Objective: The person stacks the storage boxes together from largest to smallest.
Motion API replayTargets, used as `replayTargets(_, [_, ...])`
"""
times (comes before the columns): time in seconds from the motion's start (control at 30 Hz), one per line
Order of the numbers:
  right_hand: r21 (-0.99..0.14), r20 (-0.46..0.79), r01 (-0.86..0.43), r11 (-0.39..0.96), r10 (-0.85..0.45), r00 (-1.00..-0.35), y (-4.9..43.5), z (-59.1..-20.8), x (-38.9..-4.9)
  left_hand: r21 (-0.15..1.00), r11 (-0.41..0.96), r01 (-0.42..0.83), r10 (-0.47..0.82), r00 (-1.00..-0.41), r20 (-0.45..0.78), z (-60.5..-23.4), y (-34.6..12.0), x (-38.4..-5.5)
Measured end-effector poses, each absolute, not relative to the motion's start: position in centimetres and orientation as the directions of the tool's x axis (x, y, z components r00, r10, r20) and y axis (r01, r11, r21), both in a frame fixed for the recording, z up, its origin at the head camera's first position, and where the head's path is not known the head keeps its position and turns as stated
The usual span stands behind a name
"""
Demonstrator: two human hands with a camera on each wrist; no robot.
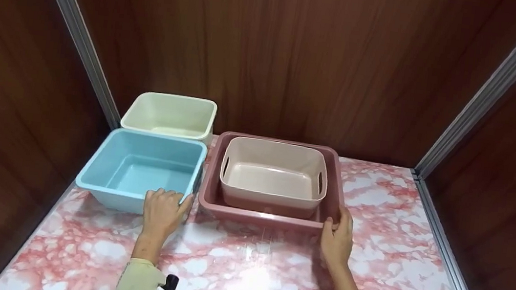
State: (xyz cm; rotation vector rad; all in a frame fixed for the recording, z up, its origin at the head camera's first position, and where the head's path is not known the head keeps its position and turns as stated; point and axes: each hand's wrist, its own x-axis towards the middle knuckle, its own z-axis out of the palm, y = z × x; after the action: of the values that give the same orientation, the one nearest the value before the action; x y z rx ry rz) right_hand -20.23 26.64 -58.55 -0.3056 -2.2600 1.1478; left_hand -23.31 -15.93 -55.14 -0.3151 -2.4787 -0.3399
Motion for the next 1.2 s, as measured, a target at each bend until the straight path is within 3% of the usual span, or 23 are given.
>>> replayTargets(0.7, [-0.806, 0.409, -0.092, 0.584, 0.438, -0.801, 26.6, -58.7, -20.3, 0.091, 0.954, 0.285, 0.160, -0.743, 0.650, -55.1, -13.7, -19.2])
replayTargets(1.2, [-0.806, 0.391, -0.060, 0.589, 0.454, -0.801, 26.7, -58.9, -20.2, 0.143, 0.948, 0.284, 0.147, -0.788, 0.597, -54.7, -13.7, -17.6])
